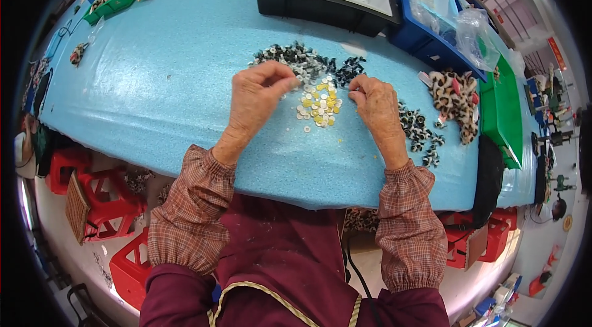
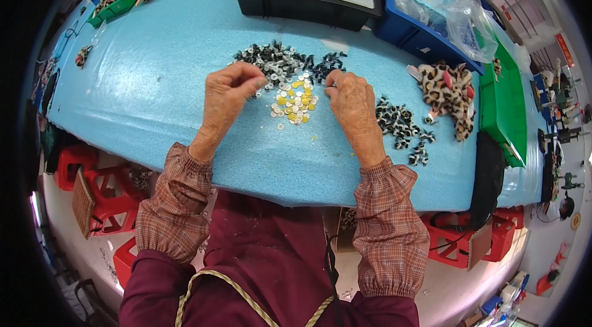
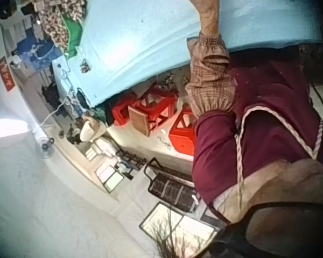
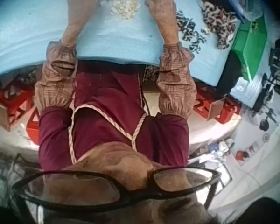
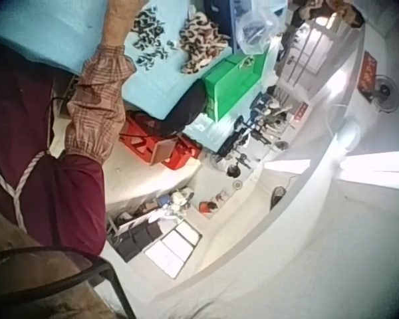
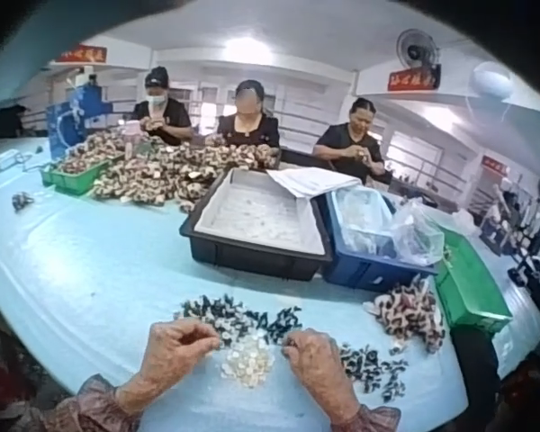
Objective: The person sorts and assembles small decorative plastic components by hand at a workshop table, placing them into sorting bins.
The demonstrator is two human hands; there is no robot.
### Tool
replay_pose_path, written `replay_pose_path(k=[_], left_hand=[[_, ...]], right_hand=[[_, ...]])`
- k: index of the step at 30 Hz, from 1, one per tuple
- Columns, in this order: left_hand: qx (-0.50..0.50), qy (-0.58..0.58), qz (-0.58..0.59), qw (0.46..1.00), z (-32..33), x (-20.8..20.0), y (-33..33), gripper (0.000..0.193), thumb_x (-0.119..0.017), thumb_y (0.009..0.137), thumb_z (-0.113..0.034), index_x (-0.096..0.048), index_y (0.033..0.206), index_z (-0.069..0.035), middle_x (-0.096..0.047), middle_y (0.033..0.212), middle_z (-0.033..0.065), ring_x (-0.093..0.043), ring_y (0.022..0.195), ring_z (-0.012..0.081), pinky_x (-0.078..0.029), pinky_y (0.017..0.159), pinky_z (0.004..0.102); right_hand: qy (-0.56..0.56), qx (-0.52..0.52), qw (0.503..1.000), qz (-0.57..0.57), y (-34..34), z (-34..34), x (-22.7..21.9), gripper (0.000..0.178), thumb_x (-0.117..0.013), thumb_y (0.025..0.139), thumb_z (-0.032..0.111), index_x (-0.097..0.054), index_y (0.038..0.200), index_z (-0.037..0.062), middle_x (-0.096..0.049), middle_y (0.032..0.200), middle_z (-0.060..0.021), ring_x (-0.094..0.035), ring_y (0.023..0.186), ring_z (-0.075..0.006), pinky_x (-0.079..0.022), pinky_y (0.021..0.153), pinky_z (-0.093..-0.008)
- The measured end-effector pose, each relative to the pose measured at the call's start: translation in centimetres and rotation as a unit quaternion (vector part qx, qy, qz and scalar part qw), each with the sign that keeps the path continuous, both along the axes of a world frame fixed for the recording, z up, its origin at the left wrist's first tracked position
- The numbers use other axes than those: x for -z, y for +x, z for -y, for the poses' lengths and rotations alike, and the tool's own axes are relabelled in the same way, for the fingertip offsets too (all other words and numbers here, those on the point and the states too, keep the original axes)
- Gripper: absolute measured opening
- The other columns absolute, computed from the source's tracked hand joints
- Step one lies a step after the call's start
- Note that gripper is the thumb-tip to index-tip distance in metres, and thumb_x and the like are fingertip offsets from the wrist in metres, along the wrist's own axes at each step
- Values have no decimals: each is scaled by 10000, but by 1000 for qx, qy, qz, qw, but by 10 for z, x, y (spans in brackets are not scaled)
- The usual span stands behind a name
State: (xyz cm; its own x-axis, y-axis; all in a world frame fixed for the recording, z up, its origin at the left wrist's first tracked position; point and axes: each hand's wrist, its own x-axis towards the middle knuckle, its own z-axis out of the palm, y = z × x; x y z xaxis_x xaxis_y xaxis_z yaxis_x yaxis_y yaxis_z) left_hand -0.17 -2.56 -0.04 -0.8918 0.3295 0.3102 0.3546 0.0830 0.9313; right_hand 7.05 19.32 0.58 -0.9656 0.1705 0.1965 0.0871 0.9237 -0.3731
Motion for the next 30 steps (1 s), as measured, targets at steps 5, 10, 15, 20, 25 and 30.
replay_pose_path(k=[5,10,15,20,25,30], left_hand=[[98,-127,-125,979,2,-2,9,108,-721,672,-33,-655,739,-86,-620,733,44,-609,683,176,-488,580,287],[133,-199,-172,956,1,4,16,142,-741,621,-66,-642,720,-93,-566,697,26,-553,731,230,-459,673,359],[187,-167,-157,955,5,1,12,161,-761,602,-100,-662,727,-115,-576,710,14,-550,736,213,-463,660,348],[208,-239,-189,929,6,-6,18,164,-764,596,-114,-670,730,-122,-577,712,-2,-537,735,200,-462,652,339],[202,-247,-201,926,3,0,19,169,-767,589,-123,-666,725,-124,-565,697,-11,-522,726,195,-459,639,338],[192,-267,-260,908,-1,3,22,156,-758,614,-146,-640,707,-105,-536,708,2,-509,740,197,-439,634,340]], right_hand=[[-122,31,991,-34,2,-3,-2,124,-639,792,68,-659,911,43,-651,763,-130,-633,688,-255,-499,651,-344],[-242,-2,968,-74,-13,5,-4,165,-624,808,30,-664,968,35,-638,733,-53,-573,621,-112,-470,574,-247],[-351,-11,930,-104,-19,7,3,163,-620,830,24,-659,988,20,-636,763,-7,-530,608,-45,-449,550,-189],[-360,22,924,-128,-19,2,5,144,-645,794,24,-666,937,13,-655,709,-49,-571,590,-70,-482,544,-214],[-351,16,928,-125,-20,3,6,121,-657,782,31,-659,901,11,-658,705,-56,-596,600,-83,-493,547,-225],[-339,4,936,-95,-19,5,4,93,-664,773,36,-648,861,8,-661,700,-65,-622,616,-103,-503,552,-236]])
